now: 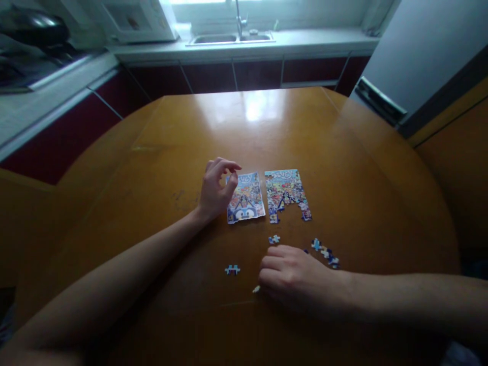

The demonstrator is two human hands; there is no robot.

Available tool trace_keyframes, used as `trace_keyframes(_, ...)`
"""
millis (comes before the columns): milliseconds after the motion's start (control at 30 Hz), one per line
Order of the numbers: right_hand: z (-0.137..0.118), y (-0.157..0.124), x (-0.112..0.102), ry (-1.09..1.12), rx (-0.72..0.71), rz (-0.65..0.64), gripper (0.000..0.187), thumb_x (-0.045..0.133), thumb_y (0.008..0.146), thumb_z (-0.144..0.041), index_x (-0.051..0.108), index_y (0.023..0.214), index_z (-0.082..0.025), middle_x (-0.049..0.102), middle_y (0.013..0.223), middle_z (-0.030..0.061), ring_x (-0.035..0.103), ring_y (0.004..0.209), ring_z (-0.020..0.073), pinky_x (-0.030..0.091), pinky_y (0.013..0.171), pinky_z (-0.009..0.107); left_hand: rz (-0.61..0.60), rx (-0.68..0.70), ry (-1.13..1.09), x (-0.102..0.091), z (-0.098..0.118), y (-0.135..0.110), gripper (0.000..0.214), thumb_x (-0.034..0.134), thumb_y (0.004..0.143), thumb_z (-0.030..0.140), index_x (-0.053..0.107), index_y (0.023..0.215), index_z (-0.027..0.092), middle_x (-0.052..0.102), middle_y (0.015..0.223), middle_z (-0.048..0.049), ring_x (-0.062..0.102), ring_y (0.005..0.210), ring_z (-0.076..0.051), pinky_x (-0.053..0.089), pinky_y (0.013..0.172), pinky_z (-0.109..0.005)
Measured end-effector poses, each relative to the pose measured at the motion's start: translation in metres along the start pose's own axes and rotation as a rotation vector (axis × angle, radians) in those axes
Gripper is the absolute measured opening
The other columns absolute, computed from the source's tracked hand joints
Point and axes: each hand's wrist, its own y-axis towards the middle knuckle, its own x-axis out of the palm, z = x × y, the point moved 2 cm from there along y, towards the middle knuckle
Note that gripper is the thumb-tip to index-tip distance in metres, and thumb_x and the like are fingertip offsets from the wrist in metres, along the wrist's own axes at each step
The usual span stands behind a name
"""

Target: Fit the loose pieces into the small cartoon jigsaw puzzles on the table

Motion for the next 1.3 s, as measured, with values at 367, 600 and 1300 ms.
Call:
trace_keyframes(367, 0.105, -0.029, -0.063, 0.243, 0.554, 0.426, 0.010, 0.065, 0.085, -0.014, 0.075, 0.087, -0.017, 0.073, 0.079, 0.0034, 0.061, 0.067, 0.0129, 0.047, 0.063, 0.027, -0.074, 0.059, 0.044, 0.000, 0.006, -0.001, 0.011, 0.055, 0.088, 0.020, 0.063, 0.095, 0.023, 0.061, 0.087, -0.0022, 0.052, 0.087, -0.020, 0.044, 0.080, -0.038)
trace_keyframes(600, 0.110, -0.018, -0.059, 0.216, 0.511, 0.354, 0.010, 0.066, 0.086, -0.015, 0.075, 0.088, -0.016, 0.073, 0.081, 0.0040, 0.062, 0.069, 0.0128, 0.047, 0.065, 0.027, -0.100, 0.051, 0.044, -0.001, 0.007, -0.001, 0.010, 0.055, 0.088, 0.021, 0.063, 0.095, 0.023, 0.060, 0.087, -0.0020, 0.053, 0.089, -0.020, 0.044, 0.080, -0.037)
trace_keyframes(1300, 0.107, -0.023, -0.056, -0.111, 0.344, 0.362, 0.021, 0.055, 0.096, -0.025, 0.073, 0.089, -0.019, 0.066, 0.087, 0.0066, 0.055, 0.085, 0.0183, 0.048, 0.077, 0.033, -0.417, 0.338, 0.093, 0.008, 0.043, -0.017, 0.027, 0.064, 0.086, 0.022, 0.067, 0.111, 0.029, 0.059, 0.104, -0.0047, 0.048, 0.096, -0.022, 0.044, 0.088, -0.042)
